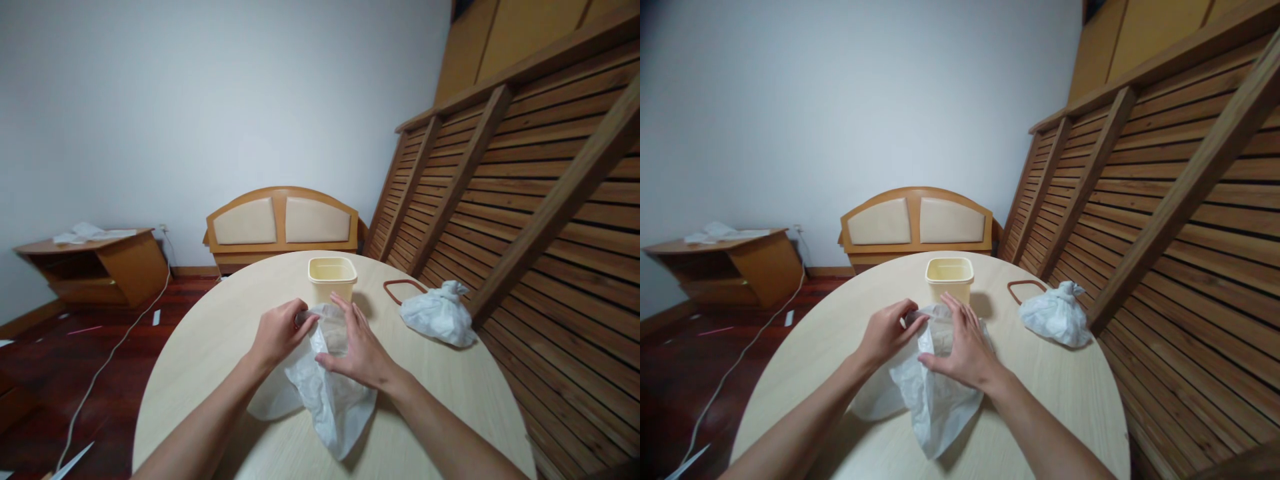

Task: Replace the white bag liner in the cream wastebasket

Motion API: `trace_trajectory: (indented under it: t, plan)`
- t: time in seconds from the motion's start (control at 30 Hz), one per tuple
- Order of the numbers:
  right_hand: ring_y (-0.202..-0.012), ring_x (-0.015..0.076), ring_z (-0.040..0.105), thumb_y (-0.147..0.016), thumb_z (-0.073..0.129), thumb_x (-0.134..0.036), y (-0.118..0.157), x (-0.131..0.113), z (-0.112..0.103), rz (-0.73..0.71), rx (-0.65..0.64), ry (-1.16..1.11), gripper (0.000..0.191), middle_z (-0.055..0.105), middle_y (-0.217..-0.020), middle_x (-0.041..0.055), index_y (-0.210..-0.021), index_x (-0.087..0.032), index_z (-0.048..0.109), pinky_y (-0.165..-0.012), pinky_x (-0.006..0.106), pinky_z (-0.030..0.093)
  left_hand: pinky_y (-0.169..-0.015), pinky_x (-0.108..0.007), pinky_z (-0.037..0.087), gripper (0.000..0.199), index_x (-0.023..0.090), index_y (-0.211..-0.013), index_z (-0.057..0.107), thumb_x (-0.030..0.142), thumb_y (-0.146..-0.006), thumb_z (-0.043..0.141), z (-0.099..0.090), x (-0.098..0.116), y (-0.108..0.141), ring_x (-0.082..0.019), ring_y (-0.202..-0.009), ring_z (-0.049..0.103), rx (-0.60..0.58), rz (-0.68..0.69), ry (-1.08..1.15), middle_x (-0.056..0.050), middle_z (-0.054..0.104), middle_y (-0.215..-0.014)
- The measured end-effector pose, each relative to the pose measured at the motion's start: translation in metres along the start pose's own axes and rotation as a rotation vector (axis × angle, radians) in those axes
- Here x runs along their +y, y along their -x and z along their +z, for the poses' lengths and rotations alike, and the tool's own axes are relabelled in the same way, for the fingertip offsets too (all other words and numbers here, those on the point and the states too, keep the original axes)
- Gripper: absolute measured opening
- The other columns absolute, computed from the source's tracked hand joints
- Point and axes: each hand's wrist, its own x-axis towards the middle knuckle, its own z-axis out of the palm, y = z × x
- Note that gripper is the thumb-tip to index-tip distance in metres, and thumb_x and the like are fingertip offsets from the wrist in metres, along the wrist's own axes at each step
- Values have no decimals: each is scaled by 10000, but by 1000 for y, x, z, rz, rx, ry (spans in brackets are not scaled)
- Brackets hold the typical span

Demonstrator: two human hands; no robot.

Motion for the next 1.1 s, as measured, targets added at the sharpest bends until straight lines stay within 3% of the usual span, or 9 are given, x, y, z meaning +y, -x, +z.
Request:
trace_trajectory:
  t: [0.17,0.33,0.43,0.53,0.7,0.83,0.9,1.0,1.1]
  plan:
    - [-1334,322,523,-695,808,-316,-2,-1,6,-9,-8,-36,958,579,-1398,140,-1499,-239,294,-1183,574,299,-585,-233,422,241,204,-862,615,427,-951,596,2,8,2,-131,-601,621,-43,39,54,2,695,-739]
    - [-968,251,706,-808,620,-135,-7,13,2,62,-64,-91,741,736,-1026,50,-1496,-261,374,-922,422,520,-657,-266,532,265,219,-1086,630,446,-953,598,2,9,3,-137,-628,674,-96,55,150,-27,753,-942]
    - [-928,247,723,-843,588,-167,-10,32,-12,158,-27,-124,669,744,-1018,56,-1480,-267,411,-869,387,542,-912,-372,567,465,230,-1302,544,467,-915,646,2,6,1,-219,-957,725,-37,85,140,-87,704,-1225]
    - [-1045,259,705,-840,581,-201,-14,59,-28,200,90,-140,627,720,-1137,88,-1449,-253,440,-930,409,536,-1109,-466,467,625,220,-1383,487,514,-867,681,3,3,0,-300,-1322,559,-38,83,109,-135,579,-1423]
    - [-1038,257,676,-781,605,-206,-17,96,-46,178,284,-62,654,652,-1235,127,-1419,-207,460,-965,452,538,-1147,-517,419,940,169,-1509,355,603,-766,734,6,7,4,-356,-1417,458,-306,-124,76,-182,451,-1549]
    - [-1297,293,532,-809,588,-179,-17,82,-57,-35,359,59,612,553,-1405,135,-1410,-229,488,-1116,522,426,-1139,-498,415,1121,141,-1576,223,552,-701,790,9,16,7,-375,-1413,463,-550,-213,74,-213,416,-1574]
    - [-1353,288,487,-846,589,-188,-15,64,-60,-168,315,119,550,551,-1423,116,-1388,-254,529,-1154,524,379,-1103,-469,449,1138,142,-1588,185,469,-693,805,12,18,9,-368,-1365,523,-624,-223,71,-212,488,-1525]
    - [-1391,287,461,-857,669,-287,-11,40,-57,-309,44,144,512,575,-1431,92,-1360,-277,581,-1187,543,323,-1005,-430,513,1086,170,-1578,224,366,-681,805,19,13,12,-362,-1237,632,-672,-209,40,-183,631,-1388]
    - [-1449,331,399,-728,819,-473,-6,32,-46,-259,-240,152,824,503,-1528,102,-1465,-297,497,-1224,607,196,-945,-407,537,856,225,-1499,394,228,-710,724,24,1,15,-346,-1148,686,-639,-148,-21,-144,695,-1304]
